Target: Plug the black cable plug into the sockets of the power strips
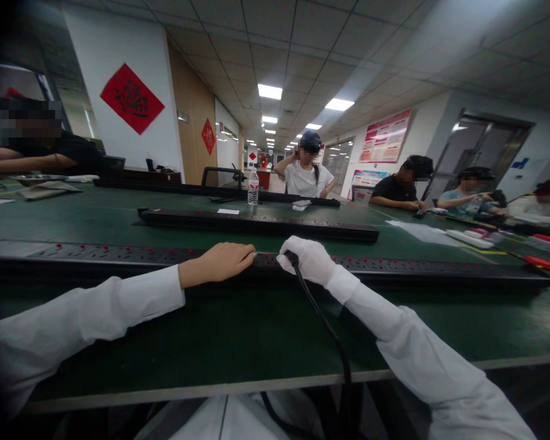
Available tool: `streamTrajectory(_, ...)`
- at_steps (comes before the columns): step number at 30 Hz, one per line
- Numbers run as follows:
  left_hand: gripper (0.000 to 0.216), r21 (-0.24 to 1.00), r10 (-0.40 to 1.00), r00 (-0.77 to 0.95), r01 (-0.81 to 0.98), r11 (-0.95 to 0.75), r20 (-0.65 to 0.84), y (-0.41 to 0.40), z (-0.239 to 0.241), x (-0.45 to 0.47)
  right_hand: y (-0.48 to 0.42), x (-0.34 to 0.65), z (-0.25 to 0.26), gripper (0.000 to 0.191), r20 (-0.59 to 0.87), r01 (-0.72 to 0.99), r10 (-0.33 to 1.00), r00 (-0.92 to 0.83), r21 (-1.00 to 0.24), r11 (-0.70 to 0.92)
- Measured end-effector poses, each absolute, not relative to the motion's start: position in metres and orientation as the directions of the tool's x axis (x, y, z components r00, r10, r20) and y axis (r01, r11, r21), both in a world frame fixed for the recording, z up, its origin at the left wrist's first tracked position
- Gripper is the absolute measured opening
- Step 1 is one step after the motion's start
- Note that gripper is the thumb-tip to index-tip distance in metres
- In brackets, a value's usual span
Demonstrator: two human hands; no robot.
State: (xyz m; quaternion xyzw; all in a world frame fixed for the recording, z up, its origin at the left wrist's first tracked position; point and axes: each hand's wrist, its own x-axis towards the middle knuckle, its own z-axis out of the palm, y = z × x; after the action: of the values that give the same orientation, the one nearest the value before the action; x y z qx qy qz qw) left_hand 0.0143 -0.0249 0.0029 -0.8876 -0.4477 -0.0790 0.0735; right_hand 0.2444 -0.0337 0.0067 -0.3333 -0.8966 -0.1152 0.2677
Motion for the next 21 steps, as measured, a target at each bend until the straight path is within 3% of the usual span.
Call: streamTrajectory(21,0.041,-0.06,0.802,0.566,0.822,-0.566,0.191,-0.0266,0.0041,0.0157,-0.0333,0.244,0.0056,0.015,0.566,0.663,0.537,-0.626,0.023,0.748)
